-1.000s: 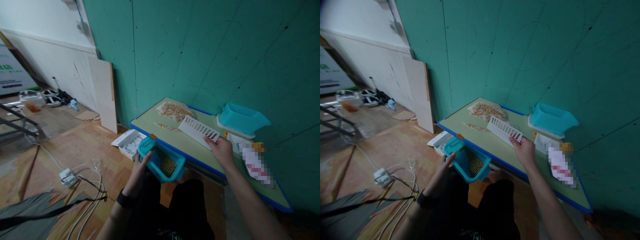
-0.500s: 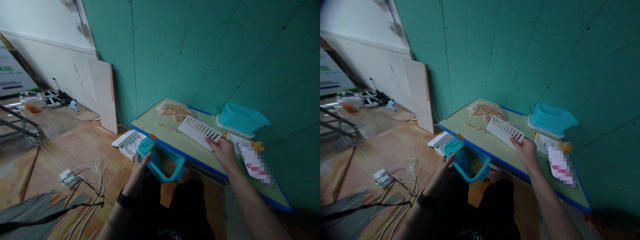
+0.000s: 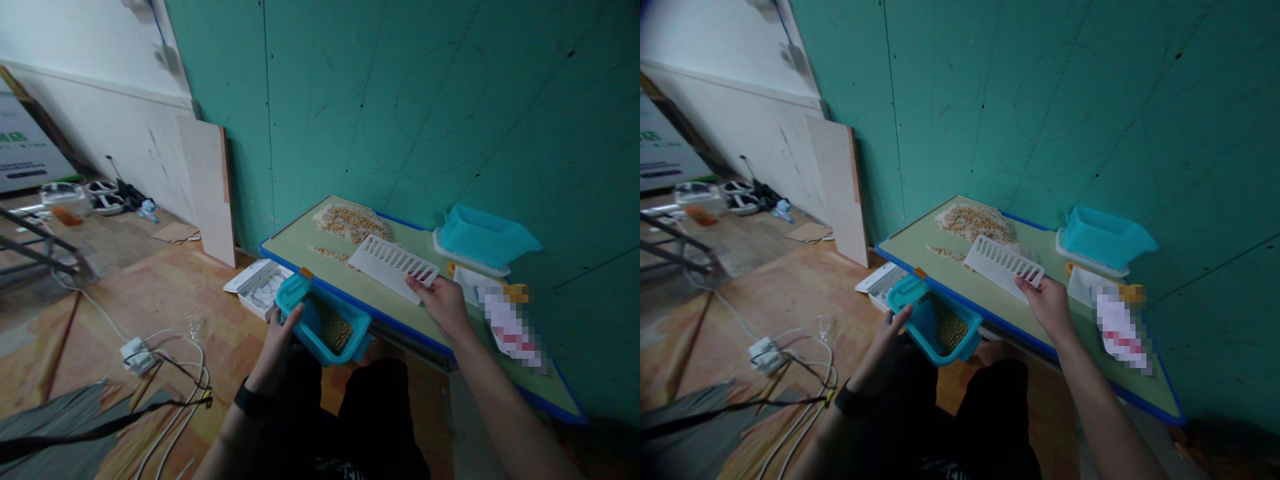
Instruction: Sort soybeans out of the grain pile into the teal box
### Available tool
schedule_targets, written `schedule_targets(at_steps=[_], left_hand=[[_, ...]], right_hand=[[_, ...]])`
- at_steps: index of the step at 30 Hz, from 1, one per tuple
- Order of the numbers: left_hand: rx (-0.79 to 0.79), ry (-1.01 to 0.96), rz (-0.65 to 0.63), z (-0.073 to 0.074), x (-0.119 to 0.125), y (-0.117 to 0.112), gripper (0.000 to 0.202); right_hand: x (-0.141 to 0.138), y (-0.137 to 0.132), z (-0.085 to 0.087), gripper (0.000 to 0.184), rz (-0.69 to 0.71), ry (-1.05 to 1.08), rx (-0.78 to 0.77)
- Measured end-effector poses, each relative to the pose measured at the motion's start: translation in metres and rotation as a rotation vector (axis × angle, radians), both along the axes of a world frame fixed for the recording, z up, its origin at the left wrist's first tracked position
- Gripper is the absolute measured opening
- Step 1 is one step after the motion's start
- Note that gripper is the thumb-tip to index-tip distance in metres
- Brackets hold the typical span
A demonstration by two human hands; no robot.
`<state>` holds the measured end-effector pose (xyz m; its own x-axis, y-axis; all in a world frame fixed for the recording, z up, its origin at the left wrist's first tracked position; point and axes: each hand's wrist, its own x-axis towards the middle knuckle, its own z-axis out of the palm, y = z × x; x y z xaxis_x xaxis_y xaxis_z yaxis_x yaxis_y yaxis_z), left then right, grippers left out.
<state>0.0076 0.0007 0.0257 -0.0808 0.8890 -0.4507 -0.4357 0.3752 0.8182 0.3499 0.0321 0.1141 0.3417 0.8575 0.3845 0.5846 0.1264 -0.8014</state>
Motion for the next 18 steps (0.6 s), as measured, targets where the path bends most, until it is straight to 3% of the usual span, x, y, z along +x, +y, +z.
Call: schedule_targets(at_steps=[12, 18], left_hand=[[0.013, 0.011, -0.055, -0.012, -0.006, 0.003, 0.093], [0.023, -0.003, -0.067, -0.013, -0.007, 0.003, 0.098]], right_hand=[[-0.013, 0.003, 0.005, 0.044, 0.052, -0.008, -0.019], [-0.020, -0.005, 0.006, 0.050, 0.068, 0.007, -0.044]])
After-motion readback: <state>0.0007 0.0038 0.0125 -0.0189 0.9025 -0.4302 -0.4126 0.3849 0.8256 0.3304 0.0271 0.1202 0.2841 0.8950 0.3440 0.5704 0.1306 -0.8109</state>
